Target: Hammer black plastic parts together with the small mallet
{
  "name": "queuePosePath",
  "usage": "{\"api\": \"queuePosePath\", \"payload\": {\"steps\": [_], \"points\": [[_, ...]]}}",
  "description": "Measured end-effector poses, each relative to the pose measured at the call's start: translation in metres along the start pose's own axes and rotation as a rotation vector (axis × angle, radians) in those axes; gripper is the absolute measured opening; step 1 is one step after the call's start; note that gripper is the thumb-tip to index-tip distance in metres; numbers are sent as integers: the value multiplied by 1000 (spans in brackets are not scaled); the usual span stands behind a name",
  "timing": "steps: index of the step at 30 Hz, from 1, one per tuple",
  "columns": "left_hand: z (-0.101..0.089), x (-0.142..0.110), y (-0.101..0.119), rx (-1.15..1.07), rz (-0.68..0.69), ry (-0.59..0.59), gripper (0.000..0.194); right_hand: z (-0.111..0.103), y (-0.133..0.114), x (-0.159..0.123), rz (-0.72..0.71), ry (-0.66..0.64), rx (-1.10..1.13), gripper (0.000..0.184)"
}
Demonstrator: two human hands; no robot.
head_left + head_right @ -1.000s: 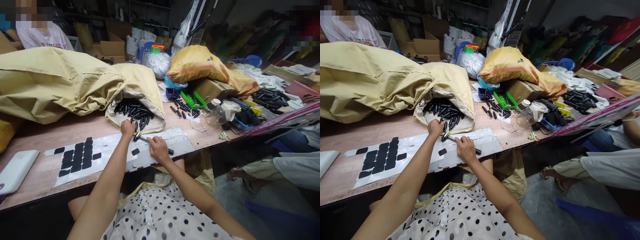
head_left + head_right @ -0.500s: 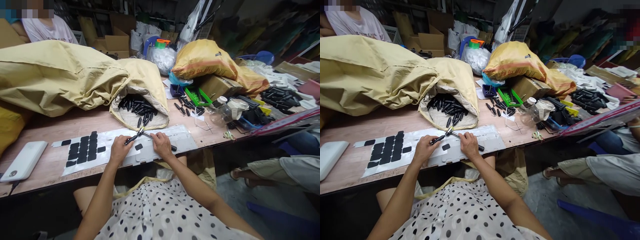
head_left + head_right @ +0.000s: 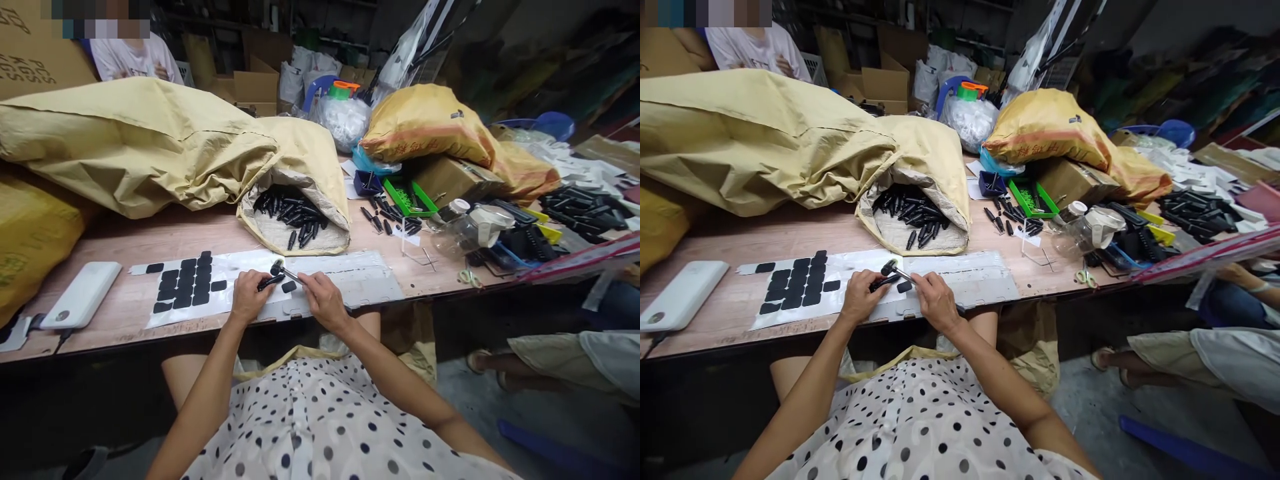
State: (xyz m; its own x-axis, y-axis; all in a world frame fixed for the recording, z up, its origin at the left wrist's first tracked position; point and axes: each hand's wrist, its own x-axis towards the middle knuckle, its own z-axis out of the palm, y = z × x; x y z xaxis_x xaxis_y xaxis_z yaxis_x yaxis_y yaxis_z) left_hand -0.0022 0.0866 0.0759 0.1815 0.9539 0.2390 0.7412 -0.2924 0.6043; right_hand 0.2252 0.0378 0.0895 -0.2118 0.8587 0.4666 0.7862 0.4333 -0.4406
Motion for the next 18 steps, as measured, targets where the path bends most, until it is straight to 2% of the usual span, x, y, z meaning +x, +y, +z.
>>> {"api": "queuePosePath", "payload": {"steps": [3, 7, 13, 18], "points": [[1, 0, -2, -9, 6, 4, 15, 3, -9, -5, -7, -22, 127, 41], [2, 1, -3, -19, 9, 0, 14, 3, -15, -8, -30, -4, 178, 42], [-2, 2, 1, -25, -31, -33, 11, 1, -23, -8, 20, -129, 23, 41], [-4, 2, 3, -45, -45, -43, 15, -2, -20, -8, 80, -71, -2, 45]]}}
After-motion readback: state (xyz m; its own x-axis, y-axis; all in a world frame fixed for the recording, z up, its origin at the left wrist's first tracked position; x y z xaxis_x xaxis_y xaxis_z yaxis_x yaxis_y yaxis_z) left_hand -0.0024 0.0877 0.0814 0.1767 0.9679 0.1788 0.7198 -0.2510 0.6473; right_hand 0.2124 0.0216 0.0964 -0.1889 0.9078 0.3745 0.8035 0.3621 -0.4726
